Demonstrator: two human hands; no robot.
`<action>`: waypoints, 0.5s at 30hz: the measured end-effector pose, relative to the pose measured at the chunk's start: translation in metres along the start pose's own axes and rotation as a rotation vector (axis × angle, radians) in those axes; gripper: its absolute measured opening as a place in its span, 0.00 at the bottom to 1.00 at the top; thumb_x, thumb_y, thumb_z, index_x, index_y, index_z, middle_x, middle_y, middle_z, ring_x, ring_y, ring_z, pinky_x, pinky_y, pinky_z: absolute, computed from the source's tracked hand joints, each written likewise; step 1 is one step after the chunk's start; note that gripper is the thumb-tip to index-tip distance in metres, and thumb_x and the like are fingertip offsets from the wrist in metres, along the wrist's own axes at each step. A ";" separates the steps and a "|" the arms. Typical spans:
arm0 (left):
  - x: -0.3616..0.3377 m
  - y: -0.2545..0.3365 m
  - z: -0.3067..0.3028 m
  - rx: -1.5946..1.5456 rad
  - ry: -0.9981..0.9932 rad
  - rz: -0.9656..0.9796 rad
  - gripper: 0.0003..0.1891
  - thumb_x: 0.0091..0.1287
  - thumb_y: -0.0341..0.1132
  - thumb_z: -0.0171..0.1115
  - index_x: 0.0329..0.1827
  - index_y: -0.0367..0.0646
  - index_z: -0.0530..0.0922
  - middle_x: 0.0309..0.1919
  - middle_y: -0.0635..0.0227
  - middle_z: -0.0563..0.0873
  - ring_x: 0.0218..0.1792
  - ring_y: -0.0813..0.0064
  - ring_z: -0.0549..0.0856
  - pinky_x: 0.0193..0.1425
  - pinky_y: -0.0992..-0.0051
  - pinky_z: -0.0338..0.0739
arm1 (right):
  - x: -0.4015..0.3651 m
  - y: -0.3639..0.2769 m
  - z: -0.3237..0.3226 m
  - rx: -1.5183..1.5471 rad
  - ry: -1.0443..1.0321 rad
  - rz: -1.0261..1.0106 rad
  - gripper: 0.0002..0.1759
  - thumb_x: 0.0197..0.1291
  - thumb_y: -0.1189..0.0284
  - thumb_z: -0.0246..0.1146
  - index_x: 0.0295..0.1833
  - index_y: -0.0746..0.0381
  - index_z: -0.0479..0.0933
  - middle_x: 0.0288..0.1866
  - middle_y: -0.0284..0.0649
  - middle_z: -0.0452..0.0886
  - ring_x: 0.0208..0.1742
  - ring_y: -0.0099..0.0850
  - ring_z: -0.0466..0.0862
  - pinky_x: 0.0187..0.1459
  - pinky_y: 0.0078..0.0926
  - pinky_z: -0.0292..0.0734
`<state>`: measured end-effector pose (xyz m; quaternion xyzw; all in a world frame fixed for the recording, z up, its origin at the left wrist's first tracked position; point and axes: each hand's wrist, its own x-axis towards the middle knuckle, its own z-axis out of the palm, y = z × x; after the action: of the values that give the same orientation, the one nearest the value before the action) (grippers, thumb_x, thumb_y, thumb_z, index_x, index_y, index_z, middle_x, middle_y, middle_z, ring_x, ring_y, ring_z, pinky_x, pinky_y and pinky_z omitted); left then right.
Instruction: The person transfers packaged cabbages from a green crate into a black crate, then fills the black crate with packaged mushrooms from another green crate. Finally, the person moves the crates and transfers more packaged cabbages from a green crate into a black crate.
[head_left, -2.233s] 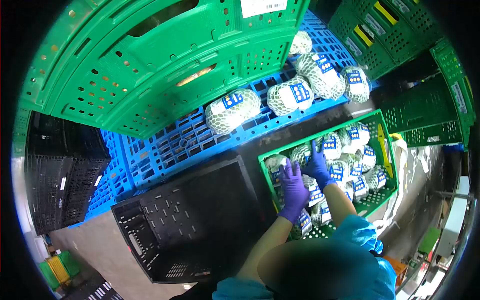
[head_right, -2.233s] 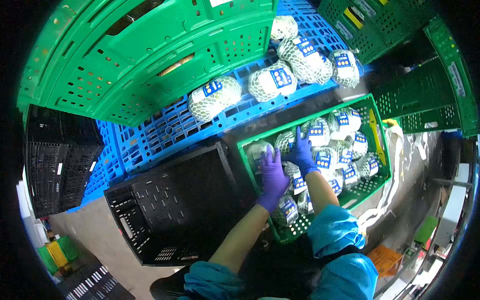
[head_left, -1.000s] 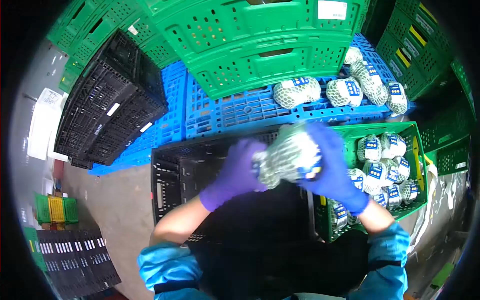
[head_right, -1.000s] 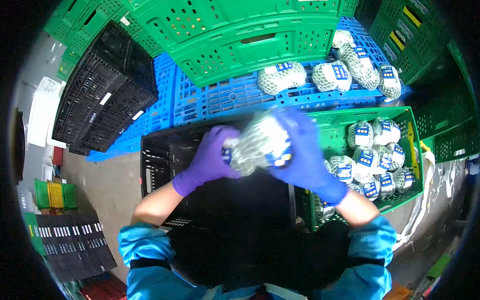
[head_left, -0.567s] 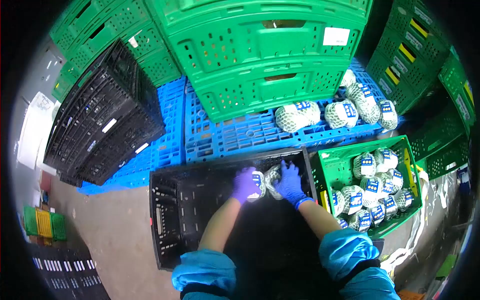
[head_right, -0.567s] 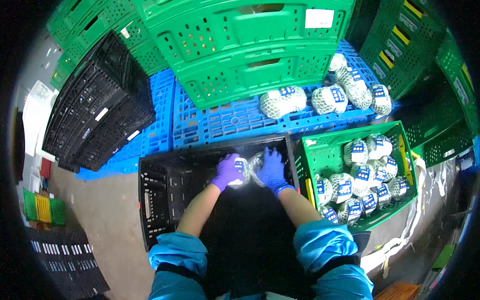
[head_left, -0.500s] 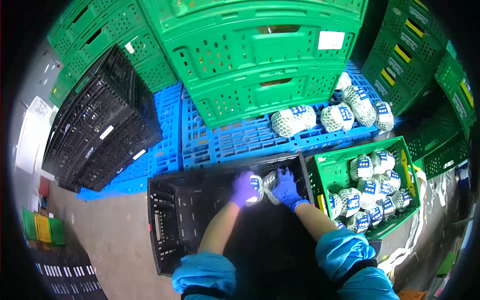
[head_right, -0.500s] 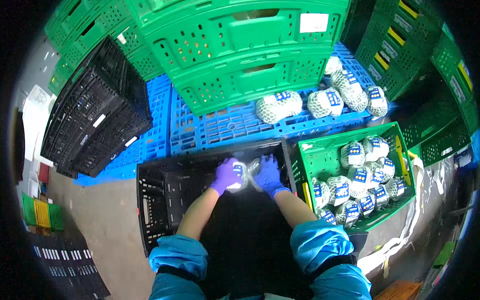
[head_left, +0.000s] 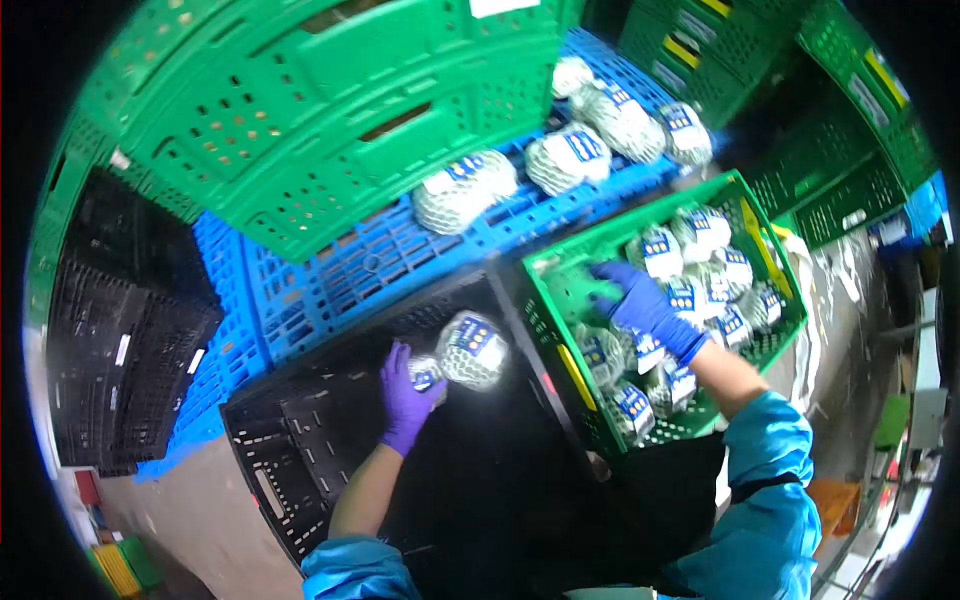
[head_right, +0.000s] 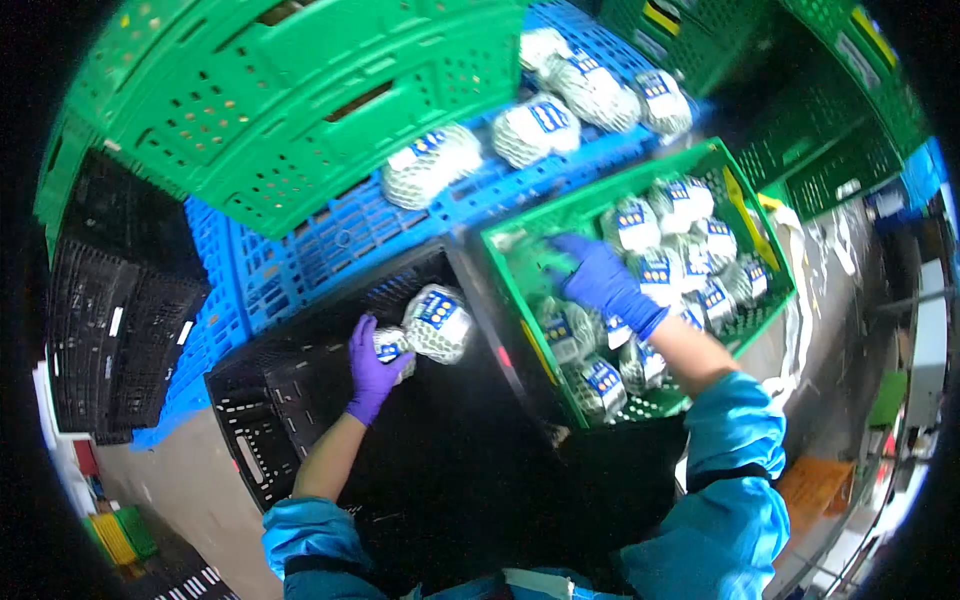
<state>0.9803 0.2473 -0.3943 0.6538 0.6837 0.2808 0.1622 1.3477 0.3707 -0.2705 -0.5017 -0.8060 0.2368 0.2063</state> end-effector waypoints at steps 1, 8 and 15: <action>-0.001 0.003 -0.001 0.038 -0.023 0.021 0.43 0.41 0.43 0.74 0.60 0.35 0.65 0.62 0.49 0.65 0.62 0.52 0.64 0.64 0.59 0.59 | -0.015 0.032 -0.017 -0.036 -0.107 0.141 0.40 0.41 0.62 0.71 0.61 0.62 0.65 0.54 0.54 0.74 0.53 0.46 0.76 0.55 0.40 0.70; 0.005 -0.027 0.004 0.124 0.093 -0.123 0.40 0.39 0.48 0.75 0.54 0.34 0.70 0.54 0.49 0.73 0.56 0.52 0.71 0.62 0.61 0.63 | -0.067 0.117 0.016 -0.544 -0.480 -0.043 0.74 0.19 0.57 0.78 0.72 0.63 0.38 0.66 0.65 0.54 0.68 0.57 0.55 0.70 0.47 0.43; 0.015 -0.111 0.026 -0.344 0.055 -0.814 0.44 0.40 0.59 0.71 0.54 0.33 0.71 0.46 0.45 0.78 0.47 0.54 0.79 0.50 0.62 0.74 | -0.045 0.112 0.032 -0.625 -0.697 0.186 0.66 0.17 0.51 0.78 0.69 0.45 0.52 0.62 0.51 0.63 0.59 0.53 0.68 0.52 0.50 0.70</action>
<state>0.9049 0.2678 -0.4788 0.2870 0.8328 0.3210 0.3480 1.4277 0.3673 -0.3663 -0.5003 -0.8115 0.1547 -0.2594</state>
